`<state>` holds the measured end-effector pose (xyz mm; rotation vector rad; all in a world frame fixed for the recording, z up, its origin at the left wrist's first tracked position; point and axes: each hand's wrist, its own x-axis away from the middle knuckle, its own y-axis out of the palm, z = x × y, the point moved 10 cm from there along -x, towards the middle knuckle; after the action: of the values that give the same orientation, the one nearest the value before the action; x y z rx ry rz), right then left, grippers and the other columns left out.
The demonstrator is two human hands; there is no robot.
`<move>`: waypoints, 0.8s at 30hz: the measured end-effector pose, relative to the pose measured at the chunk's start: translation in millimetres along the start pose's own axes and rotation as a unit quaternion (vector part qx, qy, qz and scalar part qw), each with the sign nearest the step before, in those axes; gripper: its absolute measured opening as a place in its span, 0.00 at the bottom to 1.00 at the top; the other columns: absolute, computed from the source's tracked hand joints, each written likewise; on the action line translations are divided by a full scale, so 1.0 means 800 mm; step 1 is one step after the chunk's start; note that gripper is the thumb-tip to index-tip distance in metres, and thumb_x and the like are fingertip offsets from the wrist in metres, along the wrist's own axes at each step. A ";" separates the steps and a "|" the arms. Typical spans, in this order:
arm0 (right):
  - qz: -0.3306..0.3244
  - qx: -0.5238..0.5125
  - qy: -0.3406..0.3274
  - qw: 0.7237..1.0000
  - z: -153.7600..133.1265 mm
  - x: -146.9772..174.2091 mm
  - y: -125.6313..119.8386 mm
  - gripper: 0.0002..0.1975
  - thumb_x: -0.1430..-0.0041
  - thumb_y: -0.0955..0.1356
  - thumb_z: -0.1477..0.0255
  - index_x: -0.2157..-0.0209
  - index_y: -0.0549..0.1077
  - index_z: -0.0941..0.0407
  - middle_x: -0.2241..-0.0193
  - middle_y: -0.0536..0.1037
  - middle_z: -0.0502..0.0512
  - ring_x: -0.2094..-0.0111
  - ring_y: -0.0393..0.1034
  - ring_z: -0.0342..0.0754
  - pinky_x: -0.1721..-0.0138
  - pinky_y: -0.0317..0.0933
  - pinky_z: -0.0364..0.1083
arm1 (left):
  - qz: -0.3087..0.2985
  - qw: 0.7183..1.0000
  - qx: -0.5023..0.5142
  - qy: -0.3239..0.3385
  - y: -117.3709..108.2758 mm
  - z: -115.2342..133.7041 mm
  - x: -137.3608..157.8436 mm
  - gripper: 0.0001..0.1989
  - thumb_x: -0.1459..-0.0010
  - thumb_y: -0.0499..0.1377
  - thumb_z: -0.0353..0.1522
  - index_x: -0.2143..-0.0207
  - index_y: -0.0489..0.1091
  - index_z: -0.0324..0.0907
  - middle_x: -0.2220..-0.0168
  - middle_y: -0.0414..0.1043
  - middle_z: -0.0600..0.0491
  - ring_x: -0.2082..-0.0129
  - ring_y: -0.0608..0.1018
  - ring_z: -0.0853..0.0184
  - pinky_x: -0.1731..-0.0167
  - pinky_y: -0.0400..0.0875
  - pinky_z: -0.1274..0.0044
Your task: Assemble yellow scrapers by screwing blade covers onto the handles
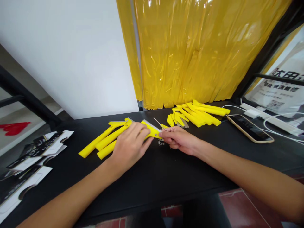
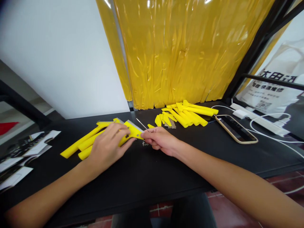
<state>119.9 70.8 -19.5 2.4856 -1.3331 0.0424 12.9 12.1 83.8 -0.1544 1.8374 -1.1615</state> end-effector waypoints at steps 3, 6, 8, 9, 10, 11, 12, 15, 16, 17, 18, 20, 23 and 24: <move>0.008 0.000 -0.029 1.000 -0.012 0.002 -0.002 0.17 0.46 0.74 0.66 0.76 0.63 0.56 0.83 0.58 0.40 0.83 0.39 0.34 0.82 0.31 0.41 | 0.001 0.979 0.077 -0.190 0.003 -0.053 0.005 0.16 0.42 0.64 0.41 0.71 0.60 0.44 0.73 0.65 0.56 0.73 0.69 0.66 0.73 0.64 0.73; 0.022 0.020 -0.046 0.999 -0.019 0.003 -0.003 0.17 0.46 0.74 0.65 0.76 0.62 0.56 0.83 0.58 0.40 0.83 0.40 0.34 0.82 0.31 0.42 | -0.116 0.902 0.282 -0.307 0.049 -0.074 0.018 0.20 0.44 0.64 0.46 0.73 0.60 0.44 0.77 0.64 0.59 0.79 0.68 0.69 0.79 0.62 0.76; 0.028 0.044 -0.054 0.997 -0.020 0.004 -0.002 0.19 0.45 0.73 0.64 0.77 0.62 0.56 0.83 0.59 0.41 0.83 0.41 0.35 0.82 0.32 0.42 | -0.188 0.807 0.438 -0.348 0.078 -0.064 0.027 0.18 0.44 0.64 0.45 0.72 0.64 0.42 0.75 0.70 0.55 0.77 0.75 0.68 0.78 0.68 0.76; 0.031 0.057 -0.060 0.996 -0.020 0.004 -0.001 0.19 0.44 0.73 0.63 0.77 0.62 0.56 0.83 0.59 0.41 0.83 0.42 0.35 0.83 0.33 0.42 | -0.209 0.762 0.491 -0.368 0.088 -0.059 0.032 0.17 0.45 0.65 0.45 0.72 0.67 0.41 0.73 0.73 0.53 0.75 0.77 0.66 0.77 0.71 0.75; 0.031 0.070 -0.067 0.995 -0.021 0.004 0.000 0.19 0.44 0.72 0.62 0.77 0.62 0.56 0.83 0.59 0.41 0.83 0.43 0.35 0.83 0.34 0.42 | -0.223 0.726 0.523 -0.387 0.094 -0.055 0.036 0.17 0.46 0.66 0.45 0.71 0.68 0.40 0.72 0.75 0.51 0.74 0.79 0.65 0.76 0.74 0.74; 0.031 0.081 -0.073 0.994 -0.021 0.004 0.002 0.19 0.43 0.72 0.61 0.77 0.63 0.56 0.83 0.59 0.41 0.84 0.44 0.35 0.83 0.35 0.42 | -0.229 0.705 0.535 -0.405 0.098 -0.054 0.039 0.17 0.47 0.67 0.44 0.71 0.70 0.39 0.72 0.76 0.49 0.75 0.79 0.64 0.77 0.75 0.74; 0.030 0.090 -0.078 0.992 -0.021 0.005 0.005 0.19 0.43 0.72 0.61 0.77 0.63 0.56 0.83 0.60 0.42 0.84 0.45 0.35 0.83 0.35 0.41 | -0.232 0.698 0.532 -0.419 0.099 -0.055 0.042 0.18 0.48 0.68 0.44 0.72 0.70 0.39 0.74 0.76 0.49 0.77 0.79 0.64 0.78 0.74 0.75; 0.030 0.097 -0.081 0.991 -0.020 0.006 0.011 0.18 0.43 0.72 0.62 0.77 0.64 0.56 0.83 0.62 0.42 0.84 0.47 0.35 0.83 0.36 0.41 | -0.243 0.712 0.492 -0.438 0.097 -0.062 0.047 0.20 0.48 0.67 0.47 0.77 0.69 0.39 0.80 0.74 0.49 0.82 0.77 0.65 0.83 0.71 0.76; 0.033 0.093 -0.078 0.992 -0.019 0.006 0.011 0.18 0.43 0.72 0.62 0.78 0.64 0.56 0.83 0.62 0.42 0.84 0.47 0.35 0.83 0.36 0.41 | -0.249 0.725 0.472 -0.436 0.096 -0.063 0.048 0.22 0.47 0.66 0.48 0.78 0.68 0.40 0.81 0.73 0.50 0.83 0.76 0.65 0.83 0.70 0.76; 0.038 0.086 -0.074 0.993 -0.017 0.006 0.011 0.18 0.44 0.72 0.62 0.78 0.64 0.56 0.83 0.62 0.42 0.84 0.47 0.35 0.83 0.36 0.41 | -0.249 0.749 0.441 -0.427 0.093 -0.066 0.048 0.23 0.46 0.64 0.50 0.80 0.66 0.41 0.83 0.72 0.51 0.84 0.75 0.65 0.84 0.69 0.76; 0.043 0.076 -0.069 0.994 -0.016 0.005 0.010 0.18 0.44 0.72 0.62 0.78 0.64 0.56 0.83 0.62 0.42 0.84 0.47 0.34 0.83 0.35 0.41 | -0.238 0.787 0.392 -0.413 0.086 -0.071 0.045 0.24 0.46 0.64 0.51 0.80 0.65 0.42 0.84 0.70 0.53 0.85 0.74 0.66 0.84 0.68 0.76; 0.051 0.053 -0.056 0.996 -0.012 0.004 0.007 0.19 0.45 0.73 0.62 0.78 0.63 0.57 0.83 0.62 0.42 0.85 0.46 0.34 0.83 0.34 0.41 | -0.168 0.885 0.242 -0.361 0.057 -0.078 0.033 0.22 0.47 0.64 0.52 0.75 0.66 0.43 0.82 0.70 0.54 0.83 0.74 0.64 0.84 0.65 0.76; 0.049 0.027 -0.043 0.998 -0.008 0.002 0.005 0.18 0.45 0.73 0.63 0.78 0.63 0.57 0.83 0.62 0.42 0.85 0.44 0.34 0.83 0.33 0.41 | -0.029 0.974 0.015 -0.223 0.006 -0.053 0.014 0.21 0.44 0.65 0.46 0.56 0.69 0.42 0.66 0.77 0.47 0.69 0.80 0.57 0.76 0.69 0.73; 0.046 0.021 -0.041 0.998 -0.007 0.002 0.005 0.18 0.45 0.73 0.63 0.78 0.63 0.56 0.83 0.61 0.41 0.85 0.44 0.34 0.83 0.32 0.41 | -0.010 0.986 -0.027 -0.164 -0.001 -0.036 0.009 0.20 0.41 0.64 0.43 0.51 0.68 0.43 0.59 0.77 0.44 0.63 0.80 0.54 0.71 0.71 0.71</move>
<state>117.8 69.3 -12.7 2.4837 -1.4938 -0.0094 -13.0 26.0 83.2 -0.3729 1.5773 -1.0315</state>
